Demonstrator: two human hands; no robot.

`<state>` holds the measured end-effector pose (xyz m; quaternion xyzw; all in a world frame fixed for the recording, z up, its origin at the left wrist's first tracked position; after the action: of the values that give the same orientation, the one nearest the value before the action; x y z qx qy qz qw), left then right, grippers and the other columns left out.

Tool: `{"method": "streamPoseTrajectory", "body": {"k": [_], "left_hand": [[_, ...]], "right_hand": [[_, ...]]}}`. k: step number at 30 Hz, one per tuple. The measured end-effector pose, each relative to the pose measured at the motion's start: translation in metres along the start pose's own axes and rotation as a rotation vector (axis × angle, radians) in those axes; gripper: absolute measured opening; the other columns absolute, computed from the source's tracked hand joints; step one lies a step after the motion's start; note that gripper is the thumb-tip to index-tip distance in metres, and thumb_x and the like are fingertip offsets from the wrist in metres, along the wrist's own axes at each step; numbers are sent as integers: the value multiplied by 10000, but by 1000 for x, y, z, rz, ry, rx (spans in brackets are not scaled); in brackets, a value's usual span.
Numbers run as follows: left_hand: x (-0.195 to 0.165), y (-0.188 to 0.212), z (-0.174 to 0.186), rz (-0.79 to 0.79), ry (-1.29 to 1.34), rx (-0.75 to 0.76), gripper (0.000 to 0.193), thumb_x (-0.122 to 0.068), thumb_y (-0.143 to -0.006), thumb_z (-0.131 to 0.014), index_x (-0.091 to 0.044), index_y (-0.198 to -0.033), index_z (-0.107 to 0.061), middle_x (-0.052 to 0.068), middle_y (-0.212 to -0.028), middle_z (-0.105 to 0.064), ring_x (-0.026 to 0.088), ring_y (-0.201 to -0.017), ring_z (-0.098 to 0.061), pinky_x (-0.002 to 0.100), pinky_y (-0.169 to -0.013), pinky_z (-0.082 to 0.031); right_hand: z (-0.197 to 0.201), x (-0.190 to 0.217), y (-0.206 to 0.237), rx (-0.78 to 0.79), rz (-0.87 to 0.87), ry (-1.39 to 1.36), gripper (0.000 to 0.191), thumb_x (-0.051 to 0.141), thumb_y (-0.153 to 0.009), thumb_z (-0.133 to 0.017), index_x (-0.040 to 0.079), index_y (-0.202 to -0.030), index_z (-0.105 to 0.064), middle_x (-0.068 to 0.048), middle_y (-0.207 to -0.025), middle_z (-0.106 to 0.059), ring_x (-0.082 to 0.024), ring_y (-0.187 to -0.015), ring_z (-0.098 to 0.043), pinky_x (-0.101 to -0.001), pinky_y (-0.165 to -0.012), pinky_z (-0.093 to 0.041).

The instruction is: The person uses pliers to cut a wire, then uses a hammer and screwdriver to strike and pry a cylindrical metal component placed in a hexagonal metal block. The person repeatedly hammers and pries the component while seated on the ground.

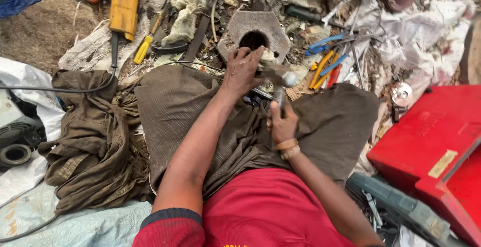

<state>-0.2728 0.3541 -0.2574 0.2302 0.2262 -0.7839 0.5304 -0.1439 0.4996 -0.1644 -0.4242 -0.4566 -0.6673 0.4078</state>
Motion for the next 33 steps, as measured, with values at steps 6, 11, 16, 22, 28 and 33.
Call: {"method": "streamPoseTrajectory", "body": {"k": [6, 11, 16, 22, 28, 33], "left_hand": [[-7, -1, 12, 80, 15, 148, 1160, -528, -669, -925, -88, -1550, -311, 127, -1426, -568, 370, -1338, -443, 589, -1144, -272], [-13, 3, 16, 54, 21, 138, 1088, -520, -744, -887, -154, -1559, -266, 142, -1508, -489, 416, -1347, -391, 617, -1091, -249], [-17, 3, 25, 79, 41, 168, 1026, -405, -804, -862, -146, -1607, -278, 133, -1541, -475, 412, -1397, -375, 574, -1163, -262], [-33, -4, 40, 36, 54, 151, 991, -357, -773, -876, -129, -1568, -330, 141, -1560, -448, 413, -1413, -384, 564, -1178, -272], [-49, -10, 45, -38, 100, 145, 815, -335, -858, -827, -159, -1545, -425, 171, -1605, -416, 423, -1407, -439, 536, -1172, -388], [-51, -10, 44, 65, 63, 159, 721, -334, -887, -806, -166, -1507, -478, 209, -1484, -468, 443, -1339, -481, 545, -1117, -413]], "right_hand": [[2, 15, 9, -43, -27, -120, 328, 274, -1044, -623, 39, -1273, -630, 1, -745, -591, -87, -546, -530, -238, -459, -437], [21, 18, -3, -111, -83, -370, 253, 260, -1077, -589, 27, -1174, -595, -40, -787, -621, -123, -570, -572, -274, -468, -456], [22, -38, -87, -219, -454, -670, 221, 242, -1025, -530, 88, -1174, -581, -68, -723, -608, -155, -519, -557, -296, -428, -465], [64, -18, -145, -146, -196, 484, 208, 213, -1037, -569, 100, -1184, -662, -70, -855, -653, -200, -655, -578, -385, -579, -525], [137, 5, -241, 354, -165, 1232, 381, 337, -1004, -587, 128, -1297, -712, -176, -1237, -720, -383, -1082, -698, -488, -992, -532], [160, -29, -245, 778, -183, 1170, 518, 401, -880, -685, 180, -1348, -688, -172, -1257, -704, -394, -1158, -654, -474, -1046, -481]]}}
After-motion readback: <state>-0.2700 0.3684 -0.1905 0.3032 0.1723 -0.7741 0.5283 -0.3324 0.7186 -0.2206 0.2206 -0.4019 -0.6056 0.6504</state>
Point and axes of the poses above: each hand's wrist, its own y-axis away from the middle knuckle, its own z-axis out of the back of the hand, x = y × z, the point moved 5 cm from there along -y, towards the middle knuckle
